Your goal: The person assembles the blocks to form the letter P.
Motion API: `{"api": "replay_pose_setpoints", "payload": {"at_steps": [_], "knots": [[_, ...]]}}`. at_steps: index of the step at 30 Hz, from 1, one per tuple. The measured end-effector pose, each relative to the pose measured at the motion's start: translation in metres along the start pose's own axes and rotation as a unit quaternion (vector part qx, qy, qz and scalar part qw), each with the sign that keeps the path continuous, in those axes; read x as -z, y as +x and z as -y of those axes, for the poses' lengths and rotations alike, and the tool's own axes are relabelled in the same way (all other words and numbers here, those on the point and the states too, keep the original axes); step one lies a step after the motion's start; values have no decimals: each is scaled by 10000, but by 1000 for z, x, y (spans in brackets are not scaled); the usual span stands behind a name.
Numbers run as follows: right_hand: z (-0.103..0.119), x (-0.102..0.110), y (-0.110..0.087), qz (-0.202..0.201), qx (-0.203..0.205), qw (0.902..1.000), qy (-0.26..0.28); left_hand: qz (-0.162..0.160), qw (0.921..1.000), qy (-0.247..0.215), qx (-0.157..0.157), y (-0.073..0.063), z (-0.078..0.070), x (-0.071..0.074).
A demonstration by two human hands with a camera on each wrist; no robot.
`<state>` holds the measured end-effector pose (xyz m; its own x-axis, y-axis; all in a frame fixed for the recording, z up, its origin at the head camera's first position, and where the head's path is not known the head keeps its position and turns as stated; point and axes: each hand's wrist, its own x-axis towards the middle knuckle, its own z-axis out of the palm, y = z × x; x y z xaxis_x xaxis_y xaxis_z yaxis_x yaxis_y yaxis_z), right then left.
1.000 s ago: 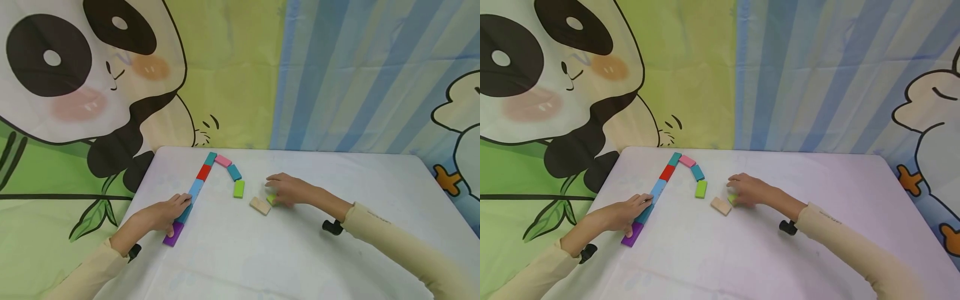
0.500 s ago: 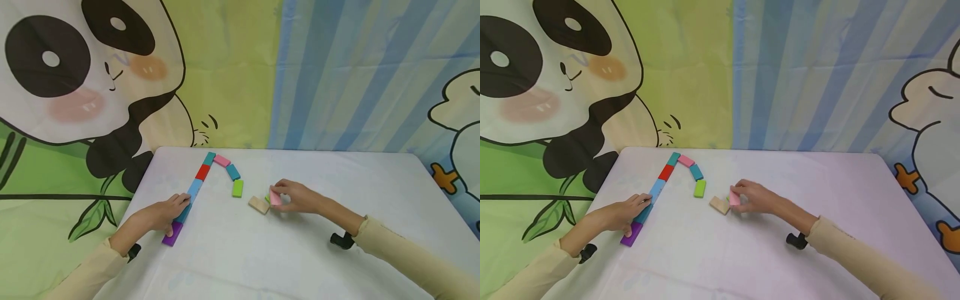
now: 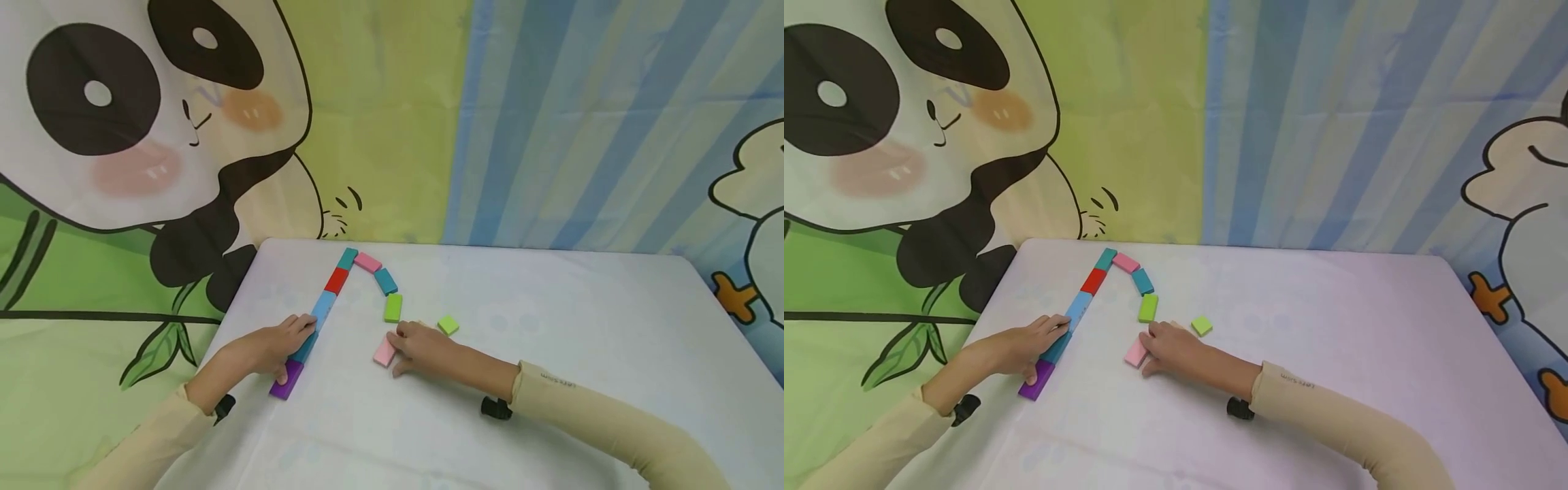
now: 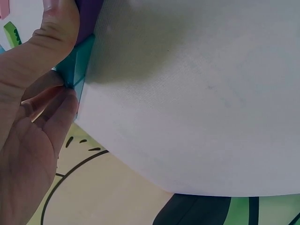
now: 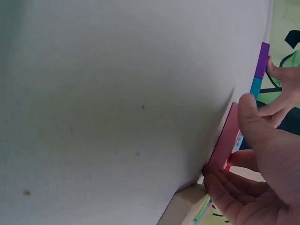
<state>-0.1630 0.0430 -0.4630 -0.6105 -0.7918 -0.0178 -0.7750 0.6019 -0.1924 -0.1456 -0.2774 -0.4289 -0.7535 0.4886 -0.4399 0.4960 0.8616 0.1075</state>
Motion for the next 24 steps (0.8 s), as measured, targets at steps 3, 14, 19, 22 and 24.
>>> {"api": "replay_pose_setpoints", "payload": {"at_steps": [3, 14, 19, 22, 24], "knots": [[-4, 1, -2, -192, 88, 9998, -44, -25, 10000, 21, 11, 0, 0, 0], [-16, -4, 3, -568, 55, 9979, -294, -5, 10000, -50, 9, 1, 0, 0], [-19, -6, 4, -735, 42, 9969, -262, -32, 10000, -35, -21, 1, 1, -1], [-19, -8, 5, -822, 44, 9963, -241, -26, 10000, -32, -40, 1, 0, 0], [-19, -8, 6, -855, 21, 9961, -229, -11, 10000, -45, -36, 1, 0, 0]]}}
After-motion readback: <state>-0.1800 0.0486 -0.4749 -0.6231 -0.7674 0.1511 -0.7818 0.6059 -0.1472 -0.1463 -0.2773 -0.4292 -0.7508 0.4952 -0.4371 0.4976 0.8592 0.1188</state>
